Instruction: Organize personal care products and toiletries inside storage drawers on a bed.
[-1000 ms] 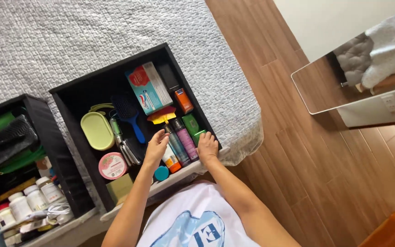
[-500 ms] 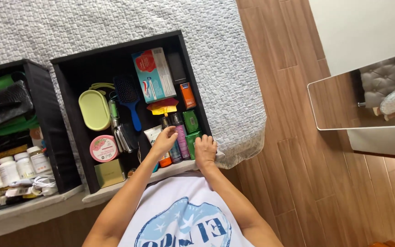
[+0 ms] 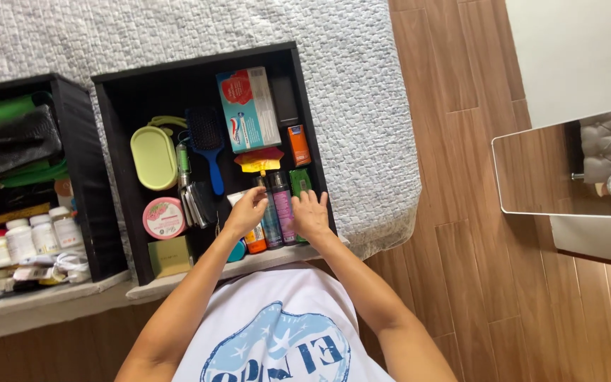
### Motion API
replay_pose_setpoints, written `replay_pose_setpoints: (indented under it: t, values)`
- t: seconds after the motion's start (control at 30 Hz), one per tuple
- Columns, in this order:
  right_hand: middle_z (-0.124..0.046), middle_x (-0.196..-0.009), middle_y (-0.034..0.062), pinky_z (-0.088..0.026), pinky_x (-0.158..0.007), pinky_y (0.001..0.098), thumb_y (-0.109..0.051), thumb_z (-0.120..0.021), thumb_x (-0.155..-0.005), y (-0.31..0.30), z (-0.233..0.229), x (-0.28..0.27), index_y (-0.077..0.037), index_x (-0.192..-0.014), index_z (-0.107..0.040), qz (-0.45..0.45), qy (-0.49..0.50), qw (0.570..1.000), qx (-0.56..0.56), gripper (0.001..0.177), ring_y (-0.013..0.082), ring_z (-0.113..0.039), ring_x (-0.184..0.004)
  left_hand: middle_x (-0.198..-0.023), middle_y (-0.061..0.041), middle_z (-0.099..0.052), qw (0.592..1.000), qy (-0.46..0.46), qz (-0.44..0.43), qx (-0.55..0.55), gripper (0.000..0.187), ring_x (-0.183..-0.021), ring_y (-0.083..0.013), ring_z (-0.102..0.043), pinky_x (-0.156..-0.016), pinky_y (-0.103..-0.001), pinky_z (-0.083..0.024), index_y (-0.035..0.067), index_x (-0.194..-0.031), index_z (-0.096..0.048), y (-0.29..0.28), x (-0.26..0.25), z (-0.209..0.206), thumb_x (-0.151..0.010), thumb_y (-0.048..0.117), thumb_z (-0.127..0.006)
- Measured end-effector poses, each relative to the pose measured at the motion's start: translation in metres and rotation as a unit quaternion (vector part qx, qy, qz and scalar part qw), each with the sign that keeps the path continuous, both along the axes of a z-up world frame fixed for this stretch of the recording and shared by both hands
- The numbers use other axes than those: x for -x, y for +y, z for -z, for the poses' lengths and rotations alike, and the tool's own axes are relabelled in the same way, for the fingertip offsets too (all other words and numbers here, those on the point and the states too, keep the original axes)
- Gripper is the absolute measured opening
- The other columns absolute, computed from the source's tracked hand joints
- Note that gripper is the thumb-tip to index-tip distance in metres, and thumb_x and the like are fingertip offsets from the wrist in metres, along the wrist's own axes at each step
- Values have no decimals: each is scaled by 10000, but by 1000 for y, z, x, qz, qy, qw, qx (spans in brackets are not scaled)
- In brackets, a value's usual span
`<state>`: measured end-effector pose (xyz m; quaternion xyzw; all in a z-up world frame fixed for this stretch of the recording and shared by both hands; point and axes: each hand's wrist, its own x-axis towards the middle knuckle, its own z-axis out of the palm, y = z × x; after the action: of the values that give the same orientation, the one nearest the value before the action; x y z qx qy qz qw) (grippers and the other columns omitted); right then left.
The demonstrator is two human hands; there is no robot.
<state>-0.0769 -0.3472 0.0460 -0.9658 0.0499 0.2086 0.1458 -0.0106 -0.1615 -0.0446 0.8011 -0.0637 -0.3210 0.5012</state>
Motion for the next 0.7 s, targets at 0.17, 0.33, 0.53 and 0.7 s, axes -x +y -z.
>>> replay_pose_setpoints:
  t: [0.17, 0.33, 0.53, 0.7]
  values:
    - [-632, -1177, 68, -438, -989, 551, -175, -796, -769, -23, 112, 36, -136, -1191, -614, -154, -19, 988, 23, 462, 297, -585, -1183, -1290, -154, -706, 999, 4, -29, -17, 471, -1196, -248, -685, -1034, -344, -518, 2, -1395, -554, 9, 5, -24, -970, 197, -611]
    - [-602, -1186, 136, -462, -985, 495, -265, -798, -830, -32, 58, -18, -92, -1173, -574, -112, 159, 978, -71, 444, 364, -575, -1170, -1306, -144, -701, 998, 2, -45, -36, 469, -1224, -246, -671, -1050, -345, -504, 24, -1410, -549, 16, 5, -39, -980, 205, -599]
    - [-660, -1198, 90, -510, -962, 471, 0, -625, -819, -35, 147, -44, -95, -1071, -668, -80, -67, 993, -50, 273, 332, -625, -1186, -1313, -126, -698, 997, 18, -64, -50, 461, -1219, -238, -665, -1038, -345, -490, 40, -1416, -552, 21, 2, -56, -983, 196, -581]
    - [-677, -1252, 89, -475, -1003, 549, -125, -612, -926, -22, 181, -48, -114, -1009, -734, -104, -21, 992, 75, 148, 324, -656, -1081, -1297, -126, -709, 991, 19, -127, -34, 421, -1194, -222, -688, -1027, -318, -516, 22, -1382, -570, 43, 0, -56, -989, 171, -585]
